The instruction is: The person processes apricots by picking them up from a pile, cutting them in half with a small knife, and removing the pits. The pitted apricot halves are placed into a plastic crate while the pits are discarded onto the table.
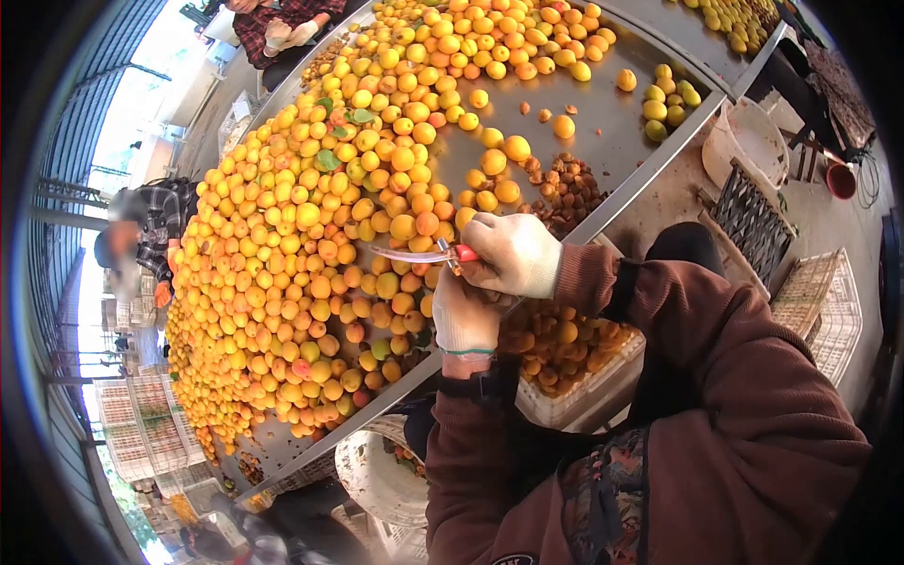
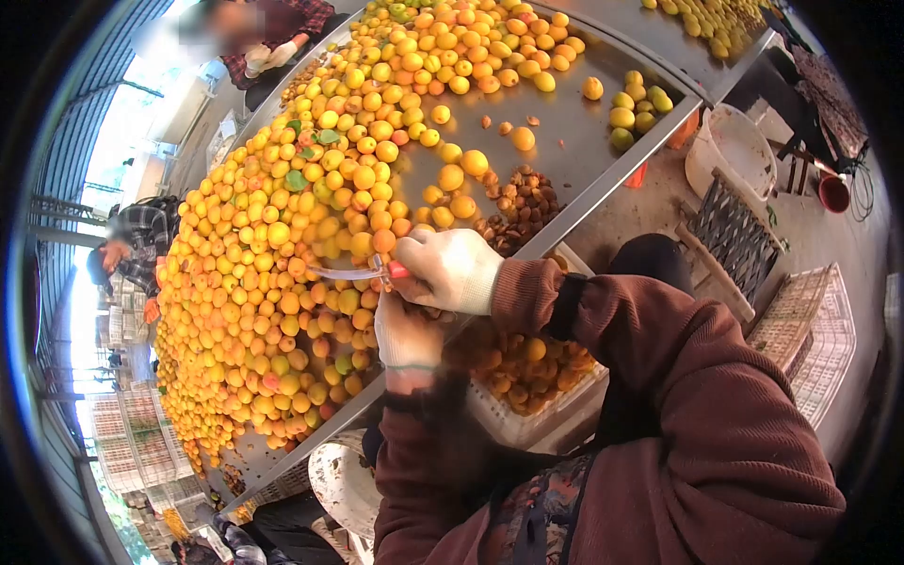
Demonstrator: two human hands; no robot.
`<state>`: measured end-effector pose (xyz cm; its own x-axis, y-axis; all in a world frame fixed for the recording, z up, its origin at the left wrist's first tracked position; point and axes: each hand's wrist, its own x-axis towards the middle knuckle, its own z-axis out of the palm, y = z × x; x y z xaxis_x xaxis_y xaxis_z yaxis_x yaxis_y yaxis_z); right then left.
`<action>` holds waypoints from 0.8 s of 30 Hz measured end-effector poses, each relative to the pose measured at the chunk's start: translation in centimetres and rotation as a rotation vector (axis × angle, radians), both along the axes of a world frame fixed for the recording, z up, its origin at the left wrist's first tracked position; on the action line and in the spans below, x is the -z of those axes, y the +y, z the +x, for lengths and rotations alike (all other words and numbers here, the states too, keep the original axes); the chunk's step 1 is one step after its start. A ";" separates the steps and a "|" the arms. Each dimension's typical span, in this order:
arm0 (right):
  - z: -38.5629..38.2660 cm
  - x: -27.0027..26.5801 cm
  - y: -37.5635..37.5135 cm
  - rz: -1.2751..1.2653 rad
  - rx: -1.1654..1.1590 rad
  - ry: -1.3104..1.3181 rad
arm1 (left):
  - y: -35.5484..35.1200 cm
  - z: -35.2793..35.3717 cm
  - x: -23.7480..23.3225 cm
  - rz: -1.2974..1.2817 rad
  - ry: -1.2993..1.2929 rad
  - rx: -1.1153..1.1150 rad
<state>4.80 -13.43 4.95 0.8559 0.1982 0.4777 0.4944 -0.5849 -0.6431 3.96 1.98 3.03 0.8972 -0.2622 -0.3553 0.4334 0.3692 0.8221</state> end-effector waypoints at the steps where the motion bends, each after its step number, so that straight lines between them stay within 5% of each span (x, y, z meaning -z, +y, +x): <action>1: 0.0 0.1 0.0 -0.047 -0.024 -0.009 | 0.2 0.1 0.6 0.005 0.003 0.006; 4: -0.3 0.6 0.3 0.031 0.003 0.042 | 0.6 0.5 1.7 0.367 -0.160 0.109; 6: -0.4 0.5 0.9 0.113 0.038 0.070 | -1.0 0.3 -0.5 -0.124 0.052 -0.141; 7: -0.5 0.1 1.3 0.295 0.061 0.222 | -1.5 0.1 -0.7 -0.122 0.056 -0.136; 9: -0.8 -0.2 1.6 0.480 0.088 0.380 | -2.6 -0.3 -1.0 0.484 -0.415 -0.253; 11: -0.8 -0.4 1.6 0.444 0.107 0.307 | -2.9 -0.4 -0.6 0.359 -0.311 -0.325; 13: -0.9 -0.3 1.2 0.378 0.124 0.267 | -2.2 0.1 0.1 0.815 -0.860 -0.158; 14: -0.8 0.2 0.9 0.236 0.100 0.176 | -2.4 -0.1 -0.5 0.818 -0.860 -0.150; 16: -0.6 0.7 0.5 0.012 0.038 0.036 | -3.5 -1.0 -2.4 -0.035 0.143 -0.200; 19: -0.6 1.0 0.4 0.106 0.028 0.054 | -3.8 -1.2 -3.8 0.148 0.130 -0.169; 23: 0.5 0.5 0.6 0.830 0.133 0.568 | 0.0 1.1 0.5 -0.218 0.111 -0.022; 24: 0.7 0.5 0.2 0.822 0.123 0.601 | 0.1 0.8 1.0 -0.223 0.068 -0.056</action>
<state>5.47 -13.20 4.40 0.9908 -0.1022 -0.0888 -0.0759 0.1236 -0.9894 4.77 2.08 2.06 0.8886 -0.2915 -0.3541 0.4586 0.5633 0.6873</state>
